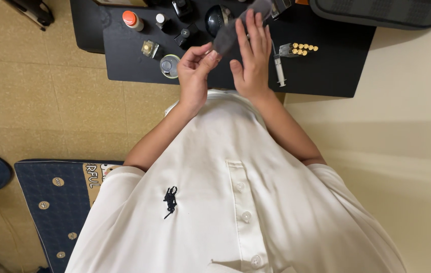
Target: The person uses a syringe connected to a tube to transfer liquid into small glass vials. They cap the filled vials with gold lids, wipe them with a cloth, and place them into a wooden box. The process is repeated for multiple vials.
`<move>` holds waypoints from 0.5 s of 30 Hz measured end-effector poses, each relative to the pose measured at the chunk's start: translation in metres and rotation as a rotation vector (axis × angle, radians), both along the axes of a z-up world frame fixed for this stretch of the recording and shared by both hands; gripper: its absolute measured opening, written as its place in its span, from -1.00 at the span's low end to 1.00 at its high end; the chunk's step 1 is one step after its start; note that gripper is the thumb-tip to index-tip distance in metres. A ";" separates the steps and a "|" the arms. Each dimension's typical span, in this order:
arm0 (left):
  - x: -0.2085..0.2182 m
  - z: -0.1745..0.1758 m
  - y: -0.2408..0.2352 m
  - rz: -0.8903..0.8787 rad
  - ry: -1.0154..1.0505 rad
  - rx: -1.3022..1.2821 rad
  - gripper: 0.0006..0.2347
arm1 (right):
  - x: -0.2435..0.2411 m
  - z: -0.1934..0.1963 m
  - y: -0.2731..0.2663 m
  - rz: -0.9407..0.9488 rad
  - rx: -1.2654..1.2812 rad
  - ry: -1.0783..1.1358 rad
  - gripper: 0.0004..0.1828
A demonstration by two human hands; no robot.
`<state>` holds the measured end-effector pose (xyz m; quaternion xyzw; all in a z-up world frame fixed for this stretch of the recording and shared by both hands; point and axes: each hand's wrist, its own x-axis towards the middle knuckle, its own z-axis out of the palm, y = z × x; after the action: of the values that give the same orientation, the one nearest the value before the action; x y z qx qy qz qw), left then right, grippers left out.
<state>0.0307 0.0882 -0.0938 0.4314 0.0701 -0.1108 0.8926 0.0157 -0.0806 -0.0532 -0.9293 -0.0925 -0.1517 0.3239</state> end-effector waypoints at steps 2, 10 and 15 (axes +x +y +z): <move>-0.001 -0.013 -0.001 0.033 -0.003 -0.020 -0.83 | -0.006 0.002 0.008 0.053 -0.016 -0.016 -0.16; 0.000 -0.006 0.000 0.066 -0.023 0.031 -0.83 | 0.003 0.008 -0.002 0.129 -0.115 -0.004 -0.15; 0.004 -0.012 -0.007 0.071 -0.038 -0.039 -0.87 | -0.006 0.014 0.011 0.163 -0.037 -0.041 -0.15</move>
<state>0.0350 0.0808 -0.1059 0.4134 0.0662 -0.0719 0.9053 0.0097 -0.0698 -0.0395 -0.9212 -0.1772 -0.1421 0.3158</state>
